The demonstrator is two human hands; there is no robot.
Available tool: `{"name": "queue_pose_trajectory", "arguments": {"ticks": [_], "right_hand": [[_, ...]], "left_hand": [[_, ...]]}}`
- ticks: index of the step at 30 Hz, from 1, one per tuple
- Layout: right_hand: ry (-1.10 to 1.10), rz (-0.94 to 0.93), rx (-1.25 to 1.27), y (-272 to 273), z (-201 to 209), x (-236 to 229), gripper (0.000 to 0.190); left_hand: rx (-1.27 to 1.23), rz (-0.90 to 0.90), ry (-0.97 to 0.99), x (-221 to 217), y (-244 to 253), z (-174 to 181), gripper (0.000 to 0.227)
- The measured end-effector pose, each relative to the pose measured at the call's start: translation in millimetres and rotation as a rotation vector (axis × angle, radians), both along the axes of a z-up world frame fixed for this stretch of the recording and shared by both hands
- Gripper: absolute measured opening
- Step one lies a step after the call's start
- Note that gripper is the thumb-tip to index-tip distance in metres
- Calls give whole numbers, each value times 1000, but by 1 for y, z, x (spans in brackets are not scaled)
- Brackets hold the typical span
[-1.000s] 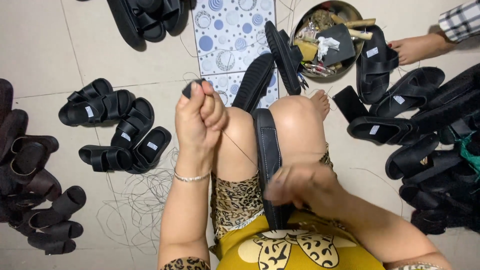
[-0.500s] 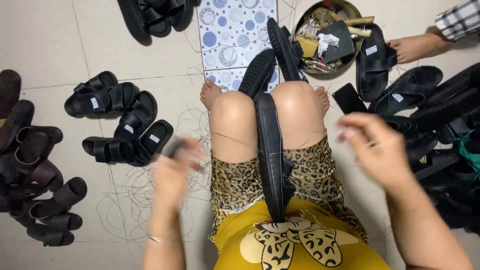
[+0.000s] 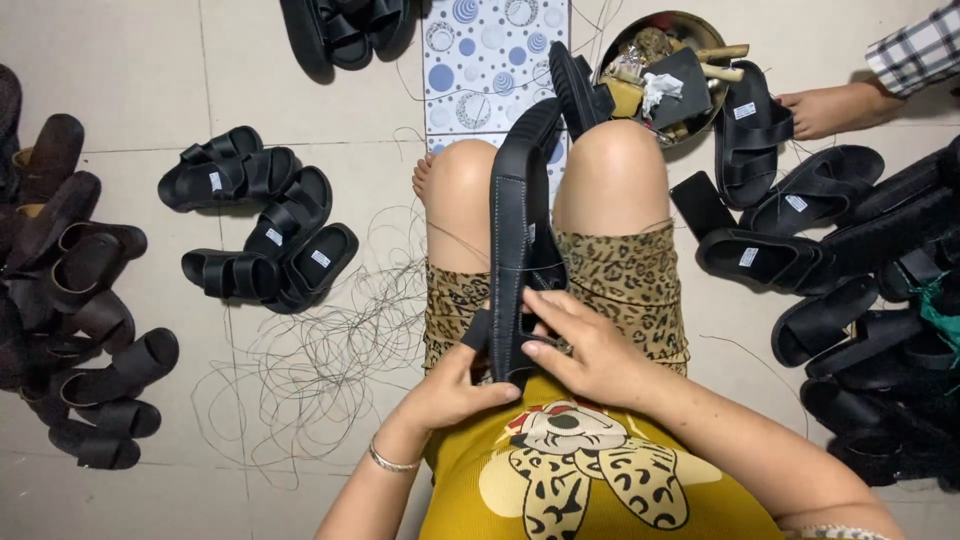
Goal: Hand-sewing a leather strap onto a sandal using a needle and thread.
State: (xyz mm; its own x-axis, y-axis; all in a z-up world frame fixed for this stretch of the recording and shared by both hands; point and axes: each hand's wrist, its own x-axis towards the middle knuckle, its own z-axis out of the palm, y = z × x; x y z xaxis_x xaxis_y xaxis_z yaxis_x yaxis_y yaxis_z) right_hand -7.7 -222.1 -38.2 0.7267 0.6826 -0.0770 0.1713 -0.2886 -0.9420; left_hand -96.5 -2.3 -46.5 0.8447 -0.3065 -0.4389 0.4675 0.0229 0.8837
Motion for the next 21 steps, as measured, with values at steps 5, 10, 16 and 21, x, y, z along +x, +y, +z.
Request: {"name": "queue_pose_trajectory", "arguments": {"ticks": [5,10,16,21], "right_hand": [[91,-93,4,-31,-29,-26,70],[152,-164,-44,-66,-23,-20,63],[396,-728,232,-123,-9,47,68],[25,-75,-474,-84,24,49,52]], "left_hand": [[364,-211,-66,43,-35,95,110],[452,-376,-205,32,-40,61,108],[342,56,-421,27,-20,16,72],[460,204,-762,88,-7,34,62]]}}
